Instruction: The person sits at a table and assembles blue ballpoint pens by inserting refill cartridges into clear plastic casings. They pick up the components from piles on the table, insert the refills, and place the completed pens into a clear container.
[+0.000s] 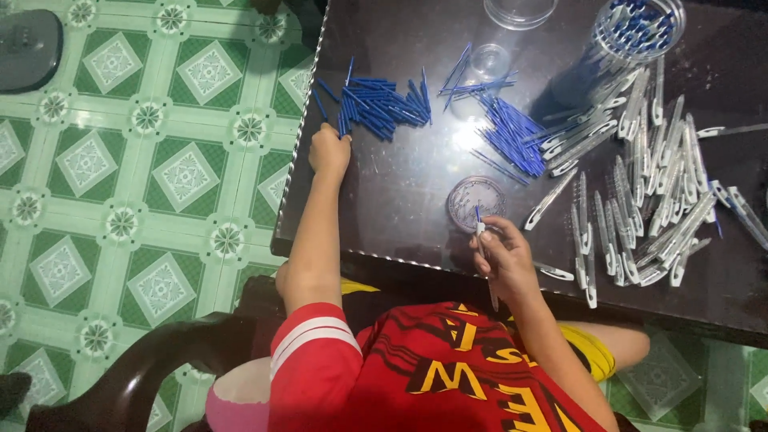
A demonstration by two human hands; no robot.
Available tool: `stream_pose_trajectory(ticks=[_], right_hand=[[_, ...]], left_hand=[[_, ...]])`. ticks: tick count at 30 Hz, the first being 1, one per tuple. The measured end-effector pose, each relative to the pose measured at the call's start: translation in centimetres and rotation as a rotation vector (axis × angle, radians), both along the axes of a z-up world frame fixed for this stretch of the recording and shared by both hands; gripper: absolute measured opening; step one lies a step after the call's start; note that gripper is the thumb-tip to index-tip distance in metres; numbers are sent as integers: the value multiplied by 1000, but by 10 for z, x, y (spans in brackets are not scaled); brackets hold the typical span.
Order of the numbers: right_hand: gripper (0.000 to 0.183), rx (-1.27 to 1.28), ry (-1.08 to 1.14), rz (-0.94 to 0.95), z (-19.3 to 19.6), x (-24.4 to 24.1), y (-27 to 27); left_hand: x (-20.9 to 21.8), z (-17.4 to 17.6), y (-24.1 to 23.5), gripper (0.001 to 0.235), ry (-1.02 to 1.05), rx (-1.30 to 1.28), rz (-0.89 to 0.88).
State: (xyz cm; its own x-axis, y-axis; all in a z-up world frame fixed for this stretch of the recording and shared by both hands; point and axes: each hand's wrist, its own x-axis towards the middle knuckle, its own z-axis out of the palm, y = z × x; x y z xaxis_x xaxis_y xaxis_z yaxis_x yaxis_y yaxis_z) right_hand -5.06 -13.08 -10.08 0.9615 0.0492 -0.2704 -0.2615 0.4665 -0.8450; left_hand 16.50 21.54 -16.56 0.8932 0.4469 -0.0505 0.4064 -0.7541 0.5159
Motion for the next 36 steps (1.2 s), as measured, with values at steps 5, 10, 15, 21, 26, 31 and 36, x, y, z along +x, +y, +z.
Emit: stream_pose_trajectory(ticks=[5,10,15,21,26,31,36], right_hand=[[28,11,4,24,1,0,6],[28,-24,-28,68,6,5,13],[25,-117,-143,134,41,-4,27],[25,-176,-225,165,69,-25,28],[24,-193,-253,132,70,-31,19],[25,-169,-270,35,71,-35,6],[25,-227,-302,13,84,-38,-1]], left_hand=[[-33,15,-1,21,58,-14,-75],[-111,60,-32,16,-73,29,-56],[-188,86,-73,12,-787,-339,-364],[-213,132,-95,17,-699,-753,-531],[-201,152,-104,18,-724,-784,-656],[-183,166,-120,17,-708,-806,-786],[-172,186,-127,18,-656,-791,-931]])
